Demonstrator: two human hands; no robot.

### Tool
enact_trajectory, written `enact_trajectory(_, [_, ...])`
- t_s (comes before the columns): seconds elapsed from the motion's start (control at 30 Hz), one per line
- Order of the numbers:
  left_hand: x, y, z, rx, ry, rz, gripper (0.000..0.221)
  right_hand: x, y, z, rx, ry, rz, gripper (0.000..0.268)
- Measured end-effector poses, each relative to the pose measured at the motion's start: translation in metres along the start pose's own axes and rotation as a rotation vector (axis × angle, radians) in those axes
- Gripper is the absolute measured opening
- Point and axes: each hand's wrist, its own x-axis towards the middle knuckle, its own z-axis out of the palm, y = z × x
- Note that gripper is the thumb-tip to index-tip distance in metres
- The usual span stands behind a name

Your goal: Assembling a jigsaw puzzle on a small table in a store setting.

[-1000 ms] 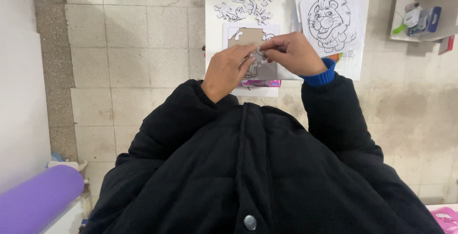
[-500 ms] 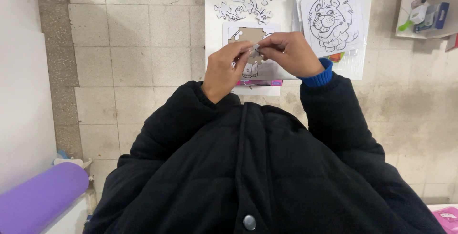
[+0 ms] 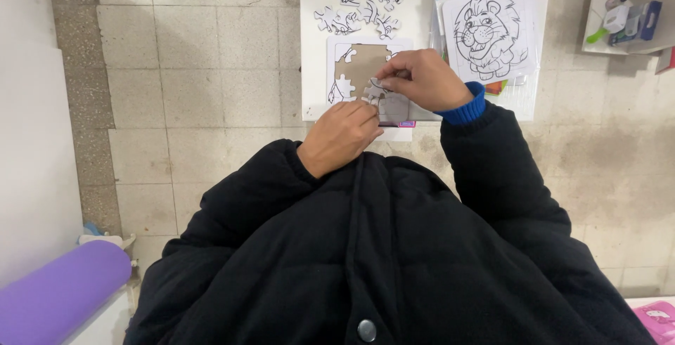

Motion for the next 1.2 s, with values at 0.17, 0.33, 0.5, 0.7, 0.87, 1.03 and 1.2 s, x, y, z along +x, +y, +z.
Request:
enact_trajectory(0.17, [-0.004, 0.0, 0.006, 0.0, -0.048, -0.049, 0.019, 0.001, 0.0, 0.003, -0.019, 0.012, -0.011, 0.012])
enact_trajectory(0.33, [-0.004, 0.002, 0.01, 0.021, -0.048, -0.064, 0.016, 0.001, -0.005, 0.005, -0.118, 0.059, -0.078, 0.01])
enact_trajectory(0.5, [-0.006, 0.002, 0.011, 0.124, -0.038, -0.03, 0.01, 0.004, 0.003, 0.007, -0.235, 0.083, -0.141, 0.009])
enact_trajectory(0.7, [-0.004, 0.003, 0.009, 0.147, -0.053, -0.018, 0.009, 0.004, 0.0, 0.01, -0.29, 0.085, -0.165, 0.007])
enact_trajectory(0.87, [-0.005, 0.002, 0.011, 0.147, -0.04, -0.023, 0.01, 0.004, -0.002, 0.01, -0.295, 0.095, -0.162, 0.006])
enact_trajectory(1.03, [-0.005, 0.003, 0.009, 0.138, -0.026, -0.022, 0.01, 0.002, -0.002, 0.01, -0.278, 0.1, -0.164, 0.006])
enact_trajectory(1.2, [-0.004, 0.003, 0.007, 0.13, -0.05, -0.03, 0.009, -0.003, -0.01, 0.01, -0.262, 0.108, -0.13, 0.008])
